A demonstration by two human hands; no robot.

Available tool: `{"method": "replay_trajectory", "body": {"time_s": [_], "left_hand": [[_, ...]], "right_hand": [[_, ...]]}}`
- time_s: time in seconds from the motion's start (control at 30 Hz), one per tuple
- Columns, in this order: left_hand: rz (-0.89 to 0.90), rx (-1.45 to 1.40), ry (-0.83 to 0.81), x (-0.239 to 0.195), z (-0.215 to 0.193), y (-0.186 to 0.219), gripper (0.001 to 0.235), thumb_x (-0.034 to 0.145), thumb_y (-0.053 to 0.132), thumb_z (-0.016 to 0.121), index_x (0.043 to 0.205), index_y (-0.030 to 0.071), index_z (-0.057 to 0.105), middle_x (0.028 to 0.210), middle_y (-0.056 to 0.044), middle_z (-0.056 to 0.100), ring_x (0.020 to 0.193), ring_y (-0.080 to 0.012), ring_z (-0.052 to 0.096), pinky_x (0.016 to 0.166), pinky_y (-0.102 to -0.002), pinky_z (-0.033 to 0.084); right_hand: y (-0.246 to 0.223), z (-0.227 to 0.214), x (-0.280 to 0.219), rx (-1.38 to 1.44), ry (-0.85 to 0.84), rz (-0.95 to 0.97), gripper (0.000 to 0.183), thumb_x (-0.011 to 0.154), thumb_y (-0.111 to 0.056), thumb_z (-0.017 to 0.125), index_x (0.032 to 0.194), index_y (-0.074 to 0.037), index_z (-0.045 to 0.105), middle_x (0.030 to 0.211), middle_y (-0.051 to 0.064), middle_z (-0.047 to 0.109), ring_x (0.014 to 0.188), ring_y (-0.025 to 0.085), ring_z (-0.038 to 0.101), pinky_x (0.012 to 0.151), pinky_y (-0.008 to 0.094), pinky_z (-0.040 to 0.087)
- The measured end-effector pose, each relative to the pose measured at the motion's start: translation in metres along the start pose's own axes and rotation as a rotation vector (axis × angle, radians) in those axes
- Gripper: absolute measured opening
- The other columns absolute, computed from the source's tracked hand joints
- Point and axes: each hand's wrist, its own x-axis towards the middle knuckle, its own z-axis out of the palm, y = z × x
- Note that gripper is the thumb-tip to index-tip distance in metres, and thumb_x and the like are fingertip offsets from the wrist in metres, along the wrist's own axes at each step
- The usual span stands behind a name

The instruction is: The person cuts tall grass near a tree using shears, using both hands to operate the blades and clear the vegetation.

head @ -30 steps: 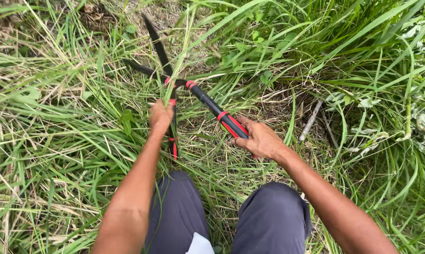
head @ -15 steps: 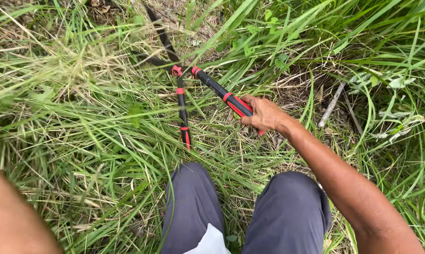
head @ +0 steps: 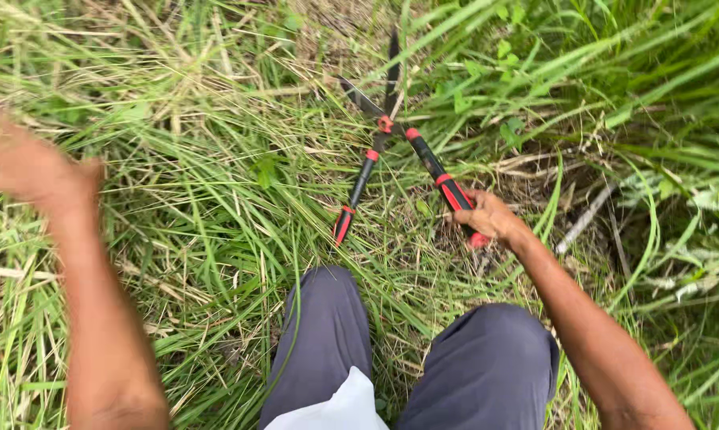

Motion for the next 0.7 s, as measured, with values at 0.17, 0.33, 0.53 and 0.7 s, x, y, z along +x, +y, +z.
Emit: {"method": "replay_trajectory", "body": {"time_s": [0.17, 0.33, 0.53, 0.7], "left_hand": [[0.454, -0.676, -0.551, -0.133, 0.039, 0.174, 0.063, 0.086, 0.014, 0.067, 0.144, -0.007, 0.051, 0.147, -0.031, 0.051, 0.136, -0.0444, 0.050, 0.116, -0.051, 0.040], [0.203, -0.711, -1.231, -0.274, 0.126, 0.236, 0.029, 0.083, 0.029, 0.073, 0.094, 0.003, 0.074, 0.076, -0.012, 0.068, 0.072, -0.0299, 0.070, 0.073, -0.045, 0.058], [-0.212, -0.433, -1.235, -0.373, 0.216, 0.189, 0.048, 0.068, 0.029, 0.087, 0.101, -0.001, 0.069, 0.095, -0.016, 0.067, 0.074, -0.0338, 0.074, 0.069, -0.048, 0.061], [0.099, -0.270, -1.367, -0.374, 0.232, 0.173, 0.043, 0.070, 0.040, 0.091, 0.106, 0.020, 0.083, 0.091, -0.010, 0.074, 0.087, -0.0283, 0.072, 0.082, -0.043, 0.056]], "right_hand": [[0.031, 0.006, -0.013, 0.068, 0.029, -0.029, 0.078, 0.078, -0.022, 0.081, 0.146, -0.001, 0.050, 0.069, 0.009, 0.063, 0.040, 0.015, 0.056, 0.036, 0.029, 0.048], [0.087, 0.007, -0.063, 0.202, 0.047, -0.102, 0.086, 0.074, -0.017, 0.079, 0.153, -0.009, 0.045, 0.071, 0.003, 0.060, 0.043, 0.012, 0.053, 0.039, 0.028, 0.048], [0.166, 0.058, -0.114, 0.424, 0.080, -0.234, 0.093, 0.074, -0.012, 0.081, 0.156, -0.011, 0.037, 0.105, -0.006, 0.060, 0.059, 0.006, 0.057, 0.047, 0.023, 0.051], [0.195, 0.071, -0.147, 0.470, 0.092, -0.180, 0.096, 0.079, -0.011, 0.084, 0.163, -0.012, 0.039, 0.105, 0.010, 0.060, 0.064, 0.009, 0.056, 0.053, 0.023, 0.050]]}}
